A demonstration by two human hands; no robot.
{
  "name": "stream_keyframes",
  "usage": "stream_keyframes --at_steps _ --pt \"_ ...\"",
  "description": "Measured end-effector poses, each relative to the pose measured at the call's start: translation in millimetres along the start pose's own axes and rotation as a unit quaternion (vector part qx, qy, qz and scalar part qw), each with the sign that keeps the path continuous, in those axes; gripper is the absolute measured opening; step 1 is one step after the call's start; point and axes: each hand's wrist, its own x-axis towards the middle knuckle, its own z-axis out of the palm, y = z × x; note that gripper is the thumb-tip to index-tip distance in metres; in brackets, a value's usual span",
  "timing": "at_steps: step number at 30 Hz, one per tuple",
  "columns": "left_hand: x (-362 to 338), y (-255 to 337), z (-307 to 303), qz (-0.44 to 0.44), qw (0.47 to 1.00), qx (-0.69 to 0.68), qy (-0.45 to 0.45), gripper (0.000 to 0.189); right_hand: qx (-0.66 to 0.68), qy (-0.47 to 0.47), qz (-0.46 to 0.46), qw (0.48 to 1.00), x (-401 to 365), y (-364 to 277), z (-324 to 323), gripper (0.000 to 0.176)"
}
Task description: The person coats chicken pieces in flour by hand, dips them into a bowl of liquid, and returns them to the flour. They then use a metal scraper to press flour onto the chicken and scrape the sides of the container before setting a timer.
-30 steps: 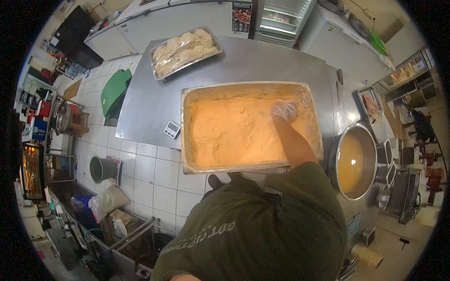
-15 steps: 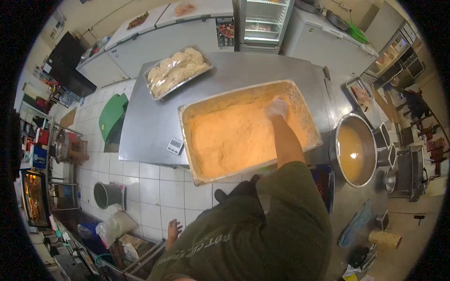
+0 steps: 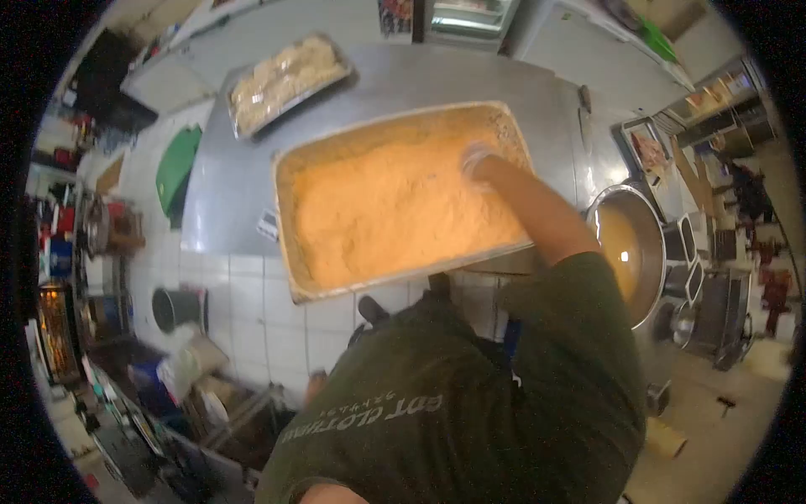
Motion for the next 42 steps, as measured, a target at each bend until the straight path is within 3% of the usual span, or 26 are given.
stream_keyframes --at_steps 1,3,4,5,7,9,11,12,14,16,17,19,20,21,22,24,27,30,32,35,36,37,38,39,40,42 --pt "-22 41 21 0.025 0.996 -0.076 0.029 0.037 -0.057 -0.026 -0.035 0.997 -14 5 6 0.012" --pt "-71 134 56 0.093 0.976 -0.184 0.069 0.036 -0.05 -0.069 -0.071 0.994 -11 2 34 0.01" --pt "-110 207 71 0.184 0.955 -0.19 0.131 0.037 -0.048 -0.098 -0.1 0.989 -11 -7 55 0.01" --pt "-131 251 74 0.193 0.941 -0.237 0.143 0.034 -0.009 -0.1 -0.161 0.982 -2 -8 88 0.01" --pt "-160 304 72 0.299 0.922 -0.177 0.174 0.038 0.063 -0.105 -0.278 0.953 31 -9 156 0.012" --pt "-189 346 74 0.337 0.899 -0.181 0.214 0.035 0.058 -0.106 -0.253 0.96 5 -35 99 0.015" --pt "-209 373 76 0.377 0.875 -0.199 0.23 0.033 0.216 -0.117 -0.127 0.961 -7 -47 30 0.022" --pt "-216 380 77 0.382 0.872 -0.187 0.24 0.032 0.363 -0.124 -0.009 0.923 -8 -46 0 0.027" --pt "-227 389 71 0.394 0.867 -0.16 0.259 0.028 0.54 -0.116 0.125 0.824 -1 -38 -6 0.032" --pt "-249 387 46 0.414 0.877 -0.126 0.209 0.026 0.622 -0.093 0.162 0.761 5 -9 26 0.033" --pt "-263 388 32 0.427 0.879 -0.113 0.183 0.025 0.58 -0.071 0.126 0.801 -8 -8 36 0.028" --pt "-318 403 14 0.557 0.825 -0.089 0.027 0.026 0.445 -0.064 0.027 0.893 -28 -25 75 0.022" --pt "-343 399 23 0.592 0.778 -0.207 -0.046 0.034 0.344 -0.064 -0.038 0.936 -29 -34 104 0.02" --pt "-326 430 9 0.744 0.549 -0.138 -0.355 0.038 0.248 -0.05 -0.102 0.962 -30 -44 133 0.019" --pt "-352 445 9 0.734 0.52 -0.088 -0.428 0.034 0.204 -0.073 -0.131 0.967 -30 -57 129 0.019" --pt "-370 461 15 0.772 0.428 -0.033 -0.47 0.021 0.23 -0.107 -0.107 0.961 -28 -71 99 0.019" --pt "-381 472 1 0.808 0.375 -0.004 -0.453 0.017 0.408 -0.104 0.039 0.906 -23 -77 48 0.02" --pt "-382 475 -7 0.822 0.439 -0.149 -0.331 0.013 0.544 -0.073 0.149 0.822 -20 -68 23 0.021" --pt "-391 462 -7 0.803 0.482 -0.246 -0.249 0.013 0.573 -0.068 0.155 0.802 -26 -72 20 0.021" --pt "-423 468 -7 0.777 0.518 -0.311 -0.175 0.012 0.511 -0.068 0.07 0.854 -41 -90 28 0.023" --pt "-430 474 -5 0.769 0.52 -0.334 -0.164 0.013 0.448 -0.071 -0.003 0.891 -55 -90 34 0.021" --pt "-431 481 -2 0.761 0.518 -0.359 -0.156 0.015 0.529 -0.048 0.064 0.845 -71 -96 14 0.021" --pt "-426 489 0 0.777 0.477 -0.351 -0.214 0.016 0.519 -0.032 0.057 0.852 -73 -105 2 0.021" --pt "-428 491 1 0.768 0.484 -0.35 -0.23 0.016 0.509 -0.016 0.05 0.859 -75 -114 -9 0.021" --pt "-432 489 3 0.764 0.487 -0.348 -0.244 0.015 0.399 -0.011 -0.027 0.917 -72 -112 -7 0.022" --pt "-439 491 8 0.754 0.492 -0.329 -0.285 0.014 0.401 -0.049 -0.042 0.914 -96 -117 -49 0.022"
